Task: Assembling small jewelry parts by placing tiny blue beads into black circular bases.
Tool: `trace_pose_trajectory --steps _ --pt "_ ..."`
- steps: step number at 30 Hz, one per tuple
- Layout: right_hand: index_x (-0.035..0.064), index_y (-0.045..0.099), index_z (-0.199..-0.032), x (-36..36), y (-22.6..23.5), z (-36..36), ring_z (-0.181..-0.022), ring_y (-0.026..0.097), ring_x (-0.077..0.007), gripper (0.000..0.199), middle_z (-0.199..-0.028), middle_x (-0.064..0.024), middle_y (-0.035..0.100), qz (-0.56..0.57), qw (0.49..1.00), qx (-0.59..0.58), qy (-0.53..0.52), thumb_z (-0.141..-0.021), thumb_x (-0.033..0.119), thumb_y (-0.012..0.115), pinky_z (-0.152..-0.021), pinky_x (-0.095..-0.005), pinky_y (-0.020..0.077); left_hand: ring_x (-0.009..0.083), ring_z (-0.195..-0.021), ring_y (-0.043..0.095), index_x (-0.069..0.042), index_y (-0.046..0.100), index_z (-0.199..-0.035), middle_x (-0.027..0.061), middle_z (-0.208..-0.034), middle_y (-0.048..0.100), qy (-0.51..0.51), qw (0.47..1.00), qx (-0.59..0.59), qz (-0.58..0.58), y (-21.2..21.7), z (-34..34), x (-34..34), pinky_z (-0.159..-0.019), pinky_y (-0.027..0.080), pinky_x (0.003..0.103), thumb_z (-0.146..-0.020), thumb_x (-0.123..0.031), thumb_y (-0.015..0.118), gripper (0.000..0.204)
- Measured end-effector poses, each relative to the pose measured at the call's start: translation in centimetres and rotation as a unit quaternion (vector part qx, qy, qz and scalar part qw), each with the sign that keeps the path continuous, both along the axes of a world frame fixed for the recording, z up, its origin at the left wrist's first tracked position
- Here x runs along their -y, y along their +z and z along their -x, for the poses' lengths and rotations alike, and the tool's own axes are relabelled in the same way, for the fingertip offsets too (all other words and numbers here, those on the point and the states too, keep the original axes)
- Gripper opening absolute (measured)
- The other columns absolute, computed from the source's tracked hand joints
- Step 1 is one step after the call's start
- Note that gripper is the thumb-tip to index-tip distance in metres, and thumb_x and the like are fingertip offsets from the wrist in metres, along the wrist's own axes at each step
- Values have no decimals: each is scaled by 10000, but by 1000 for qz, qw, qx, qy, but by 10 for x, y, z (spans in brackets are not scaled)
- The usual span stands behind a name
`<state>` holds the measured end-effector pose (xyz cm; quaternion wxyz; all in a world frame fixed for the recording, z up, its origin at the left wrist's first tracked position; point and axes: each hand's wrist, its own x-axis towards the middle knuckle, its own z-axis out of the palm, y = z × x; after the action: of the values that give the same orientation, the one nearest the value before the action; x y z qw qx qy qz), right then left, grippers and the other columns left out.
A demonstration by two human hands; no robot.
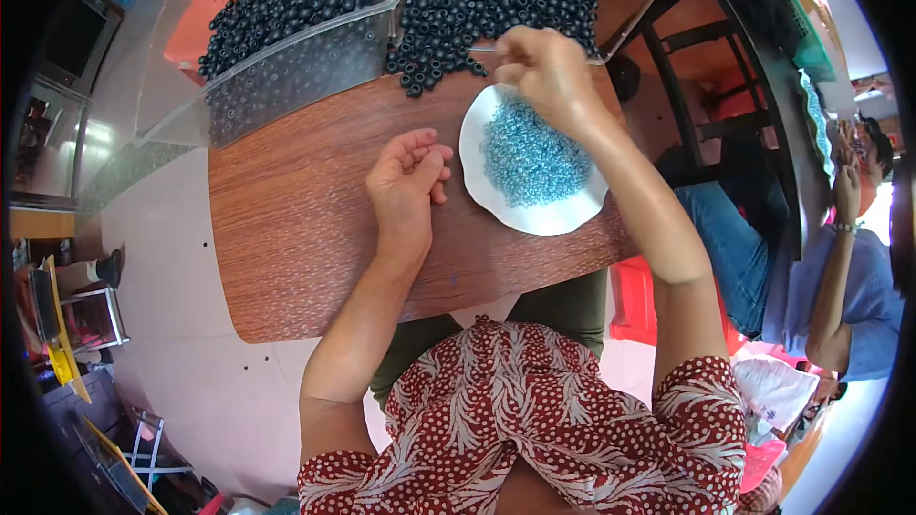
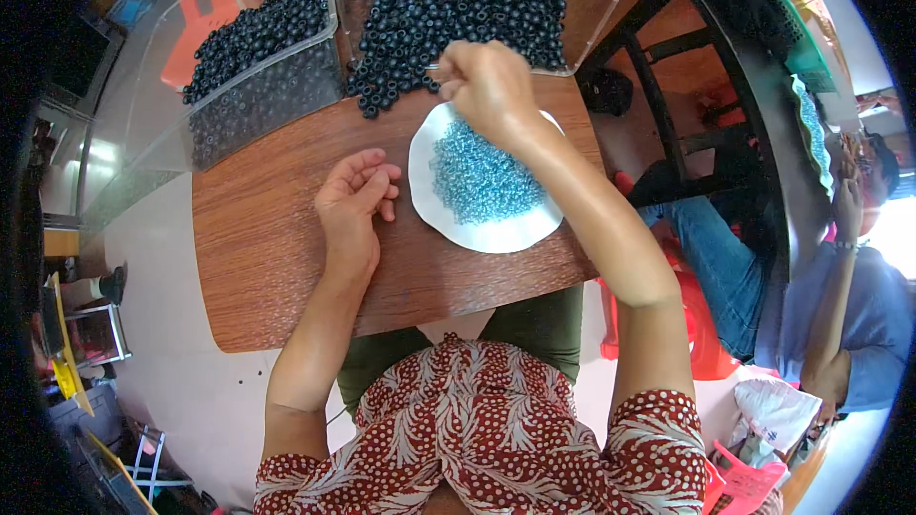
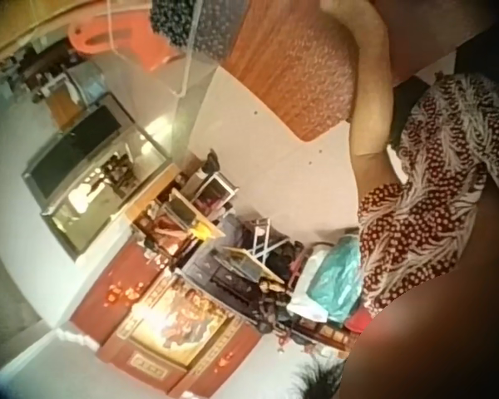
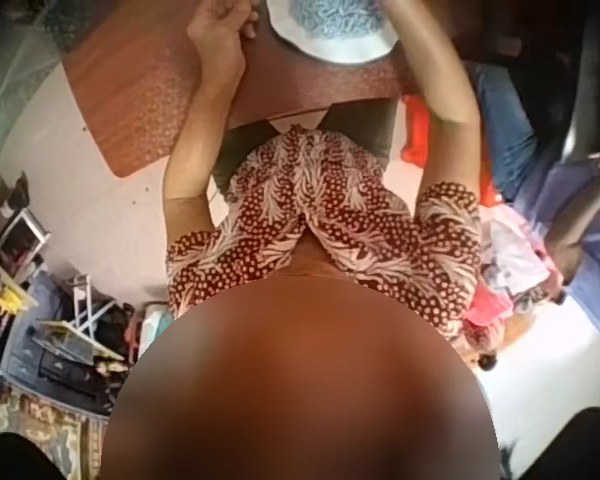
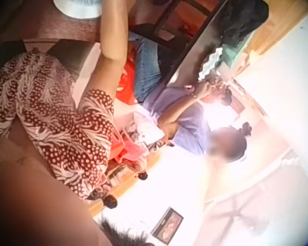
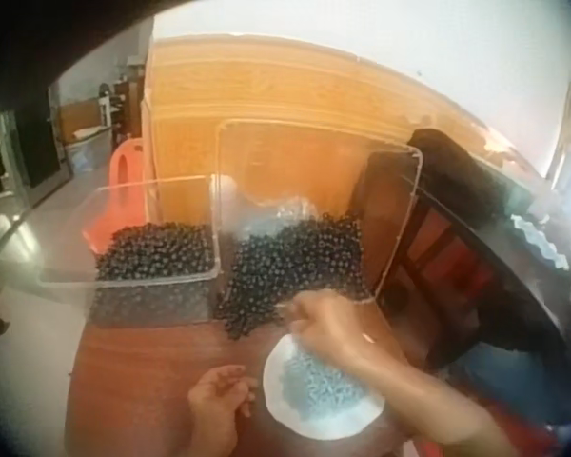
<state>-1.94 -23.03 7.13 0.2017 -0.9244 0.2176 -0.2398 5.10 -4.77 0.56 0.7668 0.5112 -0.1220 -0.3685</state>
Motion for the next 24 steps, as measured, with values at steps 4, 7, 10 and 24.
trace_pose_trajectory --steps 4,7,10,24 --pt "41 622 -857 17 -27 -28 -810 568 -333 243 -766 -155 633 119 989 -85 -24 -653 146 702 -723 -438 446 93 -638 535 41 540 -1035 96 -855 611 -3 1000 2 -13 -3 0 2 -464 410 179 -832 19 537 204" --pt "42 638 -804 17 -32 -41 -799 599 -338 192 -755 -172 634 135 976 -168 -38 -646 133 700 -699 -439 460 107 -641 539 44 542 -1030 106 -853 617 3 1000 7 -22 -5 -1 0 -472 419 191 -830 27 539 201" --pt "40 653 -737 21 -41 -46 -809 609 -359 93 -788 -197 639 99 976 -191 -39 -657 71 617 -715 -437 488 106 -634 539 44 542 -1028 105 -848 617 7 1000 9 -23 -4 0 0 -467 420 191 -831 29 539 198" --pt "43 591 -773 -60 -3 -4 -811 517 -319 112 -783 -127 546 119 982 -6 145 -671 65 630 -693 -418 429 98 -615 537 40 554 -1006 94 -822 619 -7 999 -20 46 3 -7 -4 -475 415 203 -864 -70 566 180"
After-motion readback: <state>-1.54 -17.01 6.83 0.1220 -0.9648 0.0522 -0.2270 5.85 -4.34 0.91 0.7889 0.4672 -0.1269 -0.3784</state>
